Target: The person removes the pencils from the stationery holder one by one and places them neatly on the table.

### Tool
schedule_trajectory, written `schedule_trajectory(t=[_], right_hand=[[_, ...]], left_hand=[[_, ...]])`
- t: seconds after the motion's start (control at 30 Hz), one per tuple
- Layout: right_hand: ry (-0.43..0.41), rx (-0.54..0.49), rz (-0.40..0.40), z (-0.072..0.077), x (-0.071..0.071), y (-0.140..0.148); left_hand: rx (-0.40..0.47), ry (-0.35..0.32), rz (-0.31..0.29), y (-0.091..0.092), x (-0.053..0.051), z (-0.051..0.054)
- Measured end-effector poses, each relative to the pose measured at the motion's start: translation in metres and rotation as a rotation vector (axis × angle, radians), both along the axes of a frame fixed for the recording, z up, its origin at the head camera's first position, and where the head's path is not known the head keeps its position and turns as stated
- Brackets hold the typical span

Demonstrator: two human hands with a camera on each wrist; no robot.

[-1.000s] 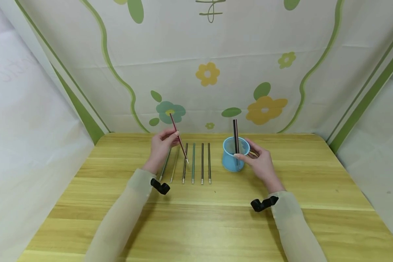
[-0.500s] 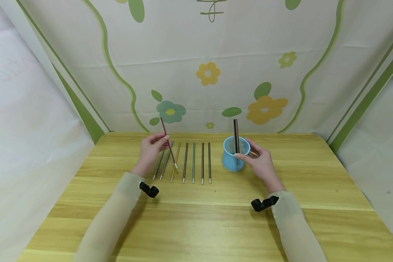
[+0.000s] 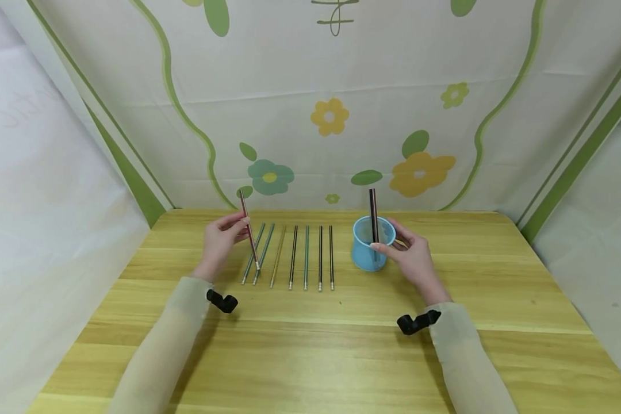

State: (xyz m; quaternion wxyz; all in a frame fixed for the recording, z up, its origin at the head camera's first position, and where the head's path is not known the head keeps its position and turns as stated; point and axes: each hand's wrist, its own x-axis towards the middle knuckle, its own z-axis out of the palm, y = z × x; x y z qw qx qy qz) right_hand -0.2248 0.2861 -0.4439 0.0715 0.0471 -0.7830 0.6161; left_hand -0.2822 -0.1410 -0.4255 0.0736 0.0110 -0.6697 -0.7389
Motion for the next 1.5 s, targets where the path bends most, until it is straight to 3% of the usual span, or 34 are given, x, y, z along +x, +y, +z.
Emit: schedule_trajectory(t=[0.17, 0.37, 0.53, 0.73, 0.93, 1.13, 1.5], right_hand=[[-0.012, -0.005, 0.004, 0.007, 0.002, -0.003], [-0.007, -0.006, 0.003, -0.002, -0.005, 0.003], [0.01, -0.006, 0.005, -0.005, -0.008, 0.005], [0.018, -0.009, 0.009, -0.003, -0.01, 0.006], [0.011, -0.016, 0.016, -0.002, -0.014, 0.007], [0.01, -0.017, 0.024, -0.001, -0.014, 0.008], [0.005, -0.006, 0.019, -0.002, -0.015, 0.008]], left_hand=[[-0.023, -0.012, 0.038, -0.013, -0.002, 0.0], [-0.067, -0.017, 0.055, -0.031, -0.005, 0.004], [-0.137, -0.049, 0.03, -0.042, -0.009, 0.011], [-0.292, -0.108, -0.046, -0.047, -0.013, 0.015], [-0.393, -0.11, -0.103, -0.047, -0.02, 0.007], [-0.439, -0.136, -0.105, -0.044, -0.023, -0.006], [-0.518, -0.169, -0.108, -0.037, -0.023, -0.02]])
